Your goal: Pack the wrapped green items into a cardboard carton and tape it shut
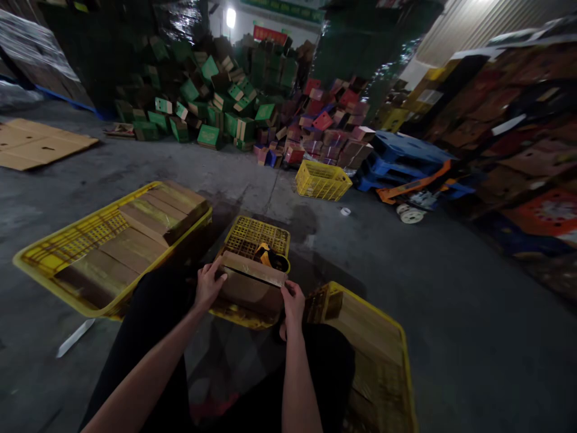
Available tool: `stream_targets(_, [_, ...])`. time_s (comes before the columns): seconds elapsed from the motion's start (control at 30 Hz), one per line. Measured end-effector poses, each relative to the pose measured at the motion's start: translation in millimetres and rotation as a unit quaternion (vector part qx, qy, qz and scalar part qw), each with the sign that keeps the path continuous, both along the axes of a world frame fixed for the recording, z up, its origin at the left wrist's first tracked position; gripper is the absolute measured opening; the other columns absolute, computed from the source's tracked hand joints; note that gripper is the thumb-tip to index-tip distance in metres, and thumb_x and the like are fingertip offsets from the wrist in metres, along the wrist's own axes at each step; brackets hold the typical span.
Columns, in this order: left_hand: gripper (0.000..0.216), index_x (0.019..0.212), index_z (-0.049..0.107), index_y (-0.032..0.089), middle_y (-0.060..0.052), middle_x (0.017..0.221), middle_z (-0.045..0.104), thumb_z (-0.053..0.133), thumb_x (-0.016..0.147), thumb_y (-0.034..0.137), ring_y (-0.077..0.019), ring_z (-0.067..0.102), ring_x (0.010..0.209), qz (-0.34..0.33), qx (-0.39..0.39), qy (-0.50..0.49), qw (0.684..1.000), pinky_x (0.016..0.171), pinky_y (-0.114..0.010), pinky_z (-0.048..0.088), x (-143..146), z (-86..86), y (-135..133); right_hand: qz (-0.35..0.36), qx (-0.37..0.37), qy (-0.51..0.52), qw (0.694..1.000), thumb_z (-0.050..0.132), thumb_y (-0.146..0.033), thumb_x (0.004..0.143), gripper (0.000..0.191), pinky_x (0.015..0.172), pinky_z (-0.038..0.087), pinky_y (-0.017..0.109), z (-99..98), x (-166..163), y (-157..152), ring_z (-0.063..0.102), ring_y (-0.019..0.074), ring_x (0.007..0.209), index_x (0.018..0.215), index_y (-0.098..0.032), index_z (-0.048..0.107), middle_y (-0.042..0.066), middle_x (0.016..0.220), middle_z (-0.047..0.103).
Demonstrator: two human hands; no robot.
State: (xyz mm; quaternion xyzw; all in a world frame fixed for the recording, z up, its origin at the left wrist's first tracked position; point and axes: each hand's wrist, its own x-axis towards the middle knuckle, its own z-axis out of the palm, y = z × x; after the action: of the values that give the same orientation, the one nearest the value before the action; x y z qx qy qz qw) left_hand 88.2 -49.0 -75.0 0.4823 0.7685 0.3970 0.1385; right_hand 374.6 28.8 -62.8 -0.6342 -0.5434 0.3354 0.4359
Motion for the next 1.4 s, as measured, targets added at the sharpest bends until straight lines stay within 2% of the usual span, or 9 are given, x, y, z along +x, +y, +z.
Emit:
stream_targets(0.17, [0.046, 0.134, 0.067, 0.027, -0.01, 0.114, 0.064, 0.062, 0.089, 0.028, -0.0286, 0.057, 0.108, -0.013, -0.008, 0.03, 0.999, 0.1, -0.043, 0.046, 0.8, 0.4, -0.1, -0.002, -0.007, -0.011, 1.0, 0.063, -0.045, 0.073, 0.038, 0.075, 0.053, 0.033, -2.5, -0.3, 1.4, 0.071, 0.0265, 0.082, 0.097, -0.018, 0.076, 0.009, 0.089, 0.078])
stream_targets(0.5, [0.044, 0.132, 0.068, 0.023, -0.013, 0.115, 0.063, 0.06, 0.088, 0.028, -0.0305, 0.055, 0.109, -0.019, -0.021, 0.064, 0.998, 0.101, -0.046, 0.045, 1.5, -0.7, 4.2, 0.008, 0.003, -0.058, 0.998, 0.056, -0.044, 0.083, 0.039, 0.088, 0.052, 0.036, -2.1, 0.3, -2.4, 0.07, 0.0284, 0.095, 0.103, -0.018, 0.077, 0.011, 0.103, 0.077])
stream_targets(0.7, [0.043, 0.13, 0.068, 0.017, -0.016, 0.115, 0.061, 0.058, 0.09, 0.028, -0.0312, 0.055, 0.108, -0.022, -0.019, 0.077, 0.997, 0.103, -0.047, 0.044, 3.6, -1.0, 4.1, 0.01, 0.006, -0.096, 0.995, 0.059, -0.049, 0.083, 0.046, 0.089, 0.052, 0.038, 1.2, 3.1, -3.5, 0.069, 0.0291, 0.09, 0.102, -0.013, 0.081, 0.016, 0.1, 0.075])
stream_targets(0.97, [0.04, 0.128, 0.069, 0.018, -0.018, 0.133, 0.054, 0.059, 0.09, 0.028, -0.0327, 0.053, 0.123, -0.02, -0.014, 0.08, 0.997, 0.107, -0.048, 0.042, 2.7, -0.5, 4.5, 0.018, 0.001, -0.11, 0.994, 0.058, -0.037, 0.08, 0.039, 0.089, 0.053, 0.037, -2.0, 4.9, -4.3, 0.071, 0.0274, 0.09, 0.105, -0.017, 0.082, 0.013, 0.101, 0.077])
stream_targets(1.1, [0.04, 0.129, 0.069, 0.02, -0.017, 0.134, 0.056, 0.059, 0.091, 0.028, -0.0329, 0.052, 0.128, -0.023, -0.017, 0.079, 0.996, 0.108, -0.049, 0.041, 2.8, -1.3, 4.4, 0.025, 0.006, -0.109, 0.994, 0.058, -0.03, 0.076, 0.039, 0.09, 0.054, 0.036, -3.0, 6.9, -6.0, 0.071, 0.0265, 0.092, 0.104, -0.019, 0.082, 0.011, 0.102, 0.077])
stream_targets(1.4, [0.038, 0.126, 0.069, 0.02, -0.018, 0.136, 0.057, 0.058, 0.092, 0.03, -0.0334, 0.05, 0.133, -0.024, -0.011, 0.075, 0.997, 0.112, -0.051, 0.037, 4.0, -3.4, 3.0, 0.032, 0.025, -0.111, 0.993, 0.059, -0.028, 0.075, 0.033, 0.091, 0.055, 0.036, -3.3, 5.2, -6.4, 0.071, 0.0254, 0.092, 0.098, -0.021, 0.082, 0.009, 0.1, 0.077])
